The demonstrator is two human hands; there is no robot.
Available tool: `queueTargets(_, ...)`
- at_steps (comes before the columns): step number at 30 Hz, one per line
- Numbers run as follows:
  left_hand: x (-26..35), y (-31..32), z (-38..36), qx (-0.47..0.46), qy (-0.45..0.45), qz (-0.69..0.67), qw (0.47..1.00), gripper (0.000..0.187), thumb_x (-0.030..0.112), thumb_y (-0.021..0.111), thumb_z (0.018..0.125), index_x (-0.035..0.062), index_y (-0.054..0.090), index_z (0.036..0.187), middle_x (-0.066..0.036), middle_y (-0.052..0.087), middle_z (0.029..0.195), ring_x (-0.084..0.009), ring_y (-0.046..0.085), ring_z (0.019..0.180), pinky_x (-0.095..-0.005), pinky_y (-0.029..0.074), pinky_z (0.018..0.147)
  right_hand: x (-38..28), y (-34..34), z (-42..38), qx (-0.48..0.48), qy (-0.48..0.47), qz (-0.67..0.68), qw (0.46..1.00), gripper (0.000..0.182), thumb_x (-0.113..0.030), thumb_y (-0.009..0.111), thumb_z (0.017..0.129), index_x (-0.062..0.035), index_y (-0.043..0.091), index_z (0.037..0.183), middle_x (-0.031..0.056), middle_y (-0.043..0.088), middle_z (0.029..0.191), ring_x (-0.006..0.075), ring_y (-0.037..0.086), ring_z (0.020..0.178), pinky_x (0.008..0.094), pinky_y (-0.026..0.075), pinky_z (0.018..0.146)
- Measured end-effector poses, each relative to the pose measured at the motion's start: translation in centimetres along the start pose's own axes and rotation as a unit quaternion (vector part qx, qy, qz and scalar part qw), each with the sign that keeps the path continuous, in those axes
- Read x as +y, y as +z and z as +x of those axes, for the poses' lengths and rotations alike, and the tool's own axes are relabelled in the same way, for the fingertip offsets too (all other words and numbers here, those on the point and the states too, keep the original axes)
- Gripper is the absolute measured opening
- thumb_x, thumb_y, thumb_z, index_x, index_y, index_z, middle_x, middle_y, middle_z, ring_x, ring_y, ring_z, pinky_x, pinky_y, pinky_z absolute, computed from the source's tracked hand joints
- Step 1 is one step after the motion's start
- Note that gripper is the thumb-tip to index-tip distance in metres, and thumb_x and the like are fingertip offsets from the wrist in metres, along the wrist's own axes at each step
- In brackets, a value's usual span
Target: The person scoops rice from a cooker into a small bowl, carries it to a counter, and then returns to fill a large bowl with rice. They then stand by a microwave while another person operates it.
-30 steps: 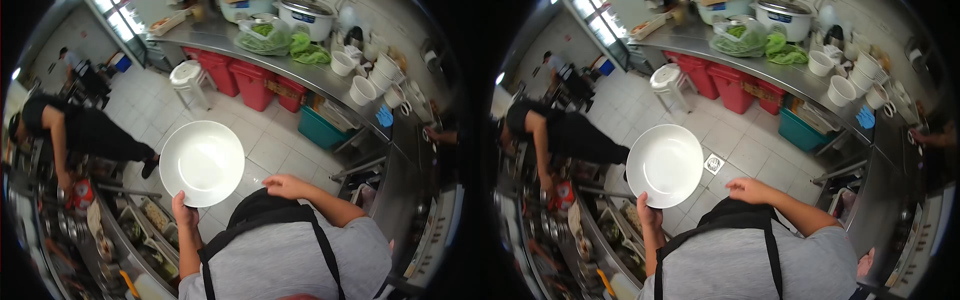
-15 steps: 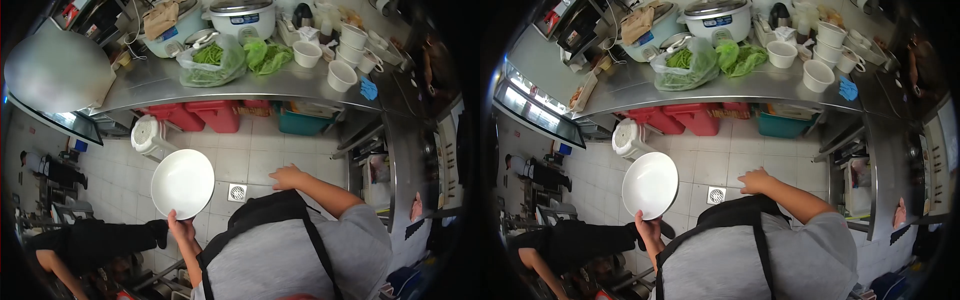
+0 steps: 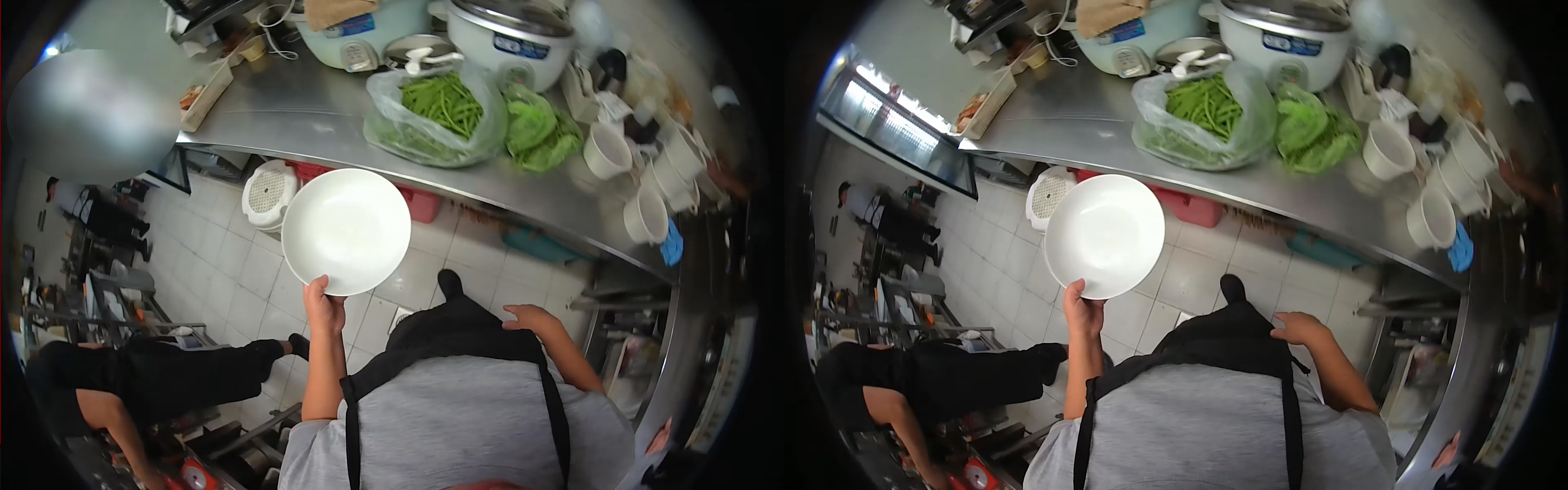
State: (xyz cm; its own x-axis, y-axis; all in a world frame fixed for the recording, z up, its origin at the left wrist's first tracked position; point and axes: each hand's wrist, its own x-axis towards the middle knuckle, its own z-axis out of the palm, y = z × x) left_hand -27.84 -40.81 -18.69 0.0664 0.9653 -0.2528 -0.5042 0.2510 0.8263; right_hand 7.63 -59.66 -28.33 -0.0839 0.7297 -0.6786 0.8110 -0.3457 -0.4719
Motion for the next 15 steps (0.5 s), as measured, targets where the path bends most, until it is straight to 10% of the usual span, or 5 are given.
queueTargets(6, -0.9, 3.9, 2.5, 0.095, -0.026, -0.034, 0.995, 0.043, 0.013, 0.041, 0.070, -0.0019, 0.037, 0.110, -0.015, 0.053, 0.096, -0.0223, 0.057, 0.076, -0.0322, 0.049, 0.056, -8.7, -11.9, 8.3, 0.003, -0.179, 0.045, 0.983, 0.065, -0.031, 0.061, 0.071, -0.0031, 0.033, 0.123, 0.0210, 0.044, 0.117, 0.0334, 0.046, 0.104, 0.0345, 0.037, 0.088)
queueTargets(7, -1.7, 3.4, 2.8, 0.102, -0.032, -0.068, 0.992, 0.051, 0.007, 0.039, 0.070, 0.0035, 0.024, 0.118, -0.019, 0.044, 0.107, -0.0300, 0.054, 0.088, -0.0421, 0.053, 0.064, -10.7, -13.7, 9.7, 0.054, -0.276, -0.011, 0.960, 0.075, -0.026, 0.066, 0.069, -0.0012, 0.025, 0.127, 0.0215, 0.043, 0.114, 0.0273, 0.053, 0.085, 0.0334, 0.044, 0.072)
queueTargets(9, -3.0, 2.9, 2.3, 0.153, -0.027, -0.033, 0.987, 0.056, 0.008, 0.043, 0.068, 0.0044, 0.022, 0.120, -0.018, 0.044, 0.108, -0.0301, 0.052, 0.093, -0.0445, 0.052, 0.064, -16.3, -16.7, 11.0, 0.072, -0.330, -0.007, 0.941, 0.087, -0.023, 0.070, 0.064, -0.0043, 0.016, 0.129, 0.0195, 0.025, 0.127, 0.0338, 0.043, 0.103, 0.0362, 0.041, 0.082)
queueTargets(11, -4.0, 3.4, 1.3, 0.226, -0.023, -0.029, 0.973, 0.058, 0.010, 0.047, 0.067, 0.0033, 0.023, 0.119, -0.018, 0.043, 0.108, -0.0297, 0.053, 0.091, -0.0426, 0.052, 0.061, -19.4, -17.8, 14.4, 0.182, -0.489, -0.146, 0.841, 0.092, -0.020, 0.076, 0.055, -0.0003, 0.020, 0.125, 0.0266, 0.020, 0.126, 0.0374, 0.033, 0.111, 0.0367, 0.041, 0.083)
queueTargets(15, -6.1, 3.1, -5.2, 0.299, 0.021, -0.038, 0.953, 0.059, 0.013, 0.047, 0.066, -0.0004, 0.023, 0.117, -0.020, 0.038, 0.107, -0.0270, 0.050, 0.086, -0.0398, 0.049, 0.056, -24.0, -14.8, 16.5, 0.042, -0.642, -0.210, 0.736, 0.084, -0.016, 0.075, 0.054, -0.0011, 0.027, 0.121, 0.0277, 0.018, 0.126, 0.0392, 0.042, 0.102, 0.0380, 0.043, 0.079)
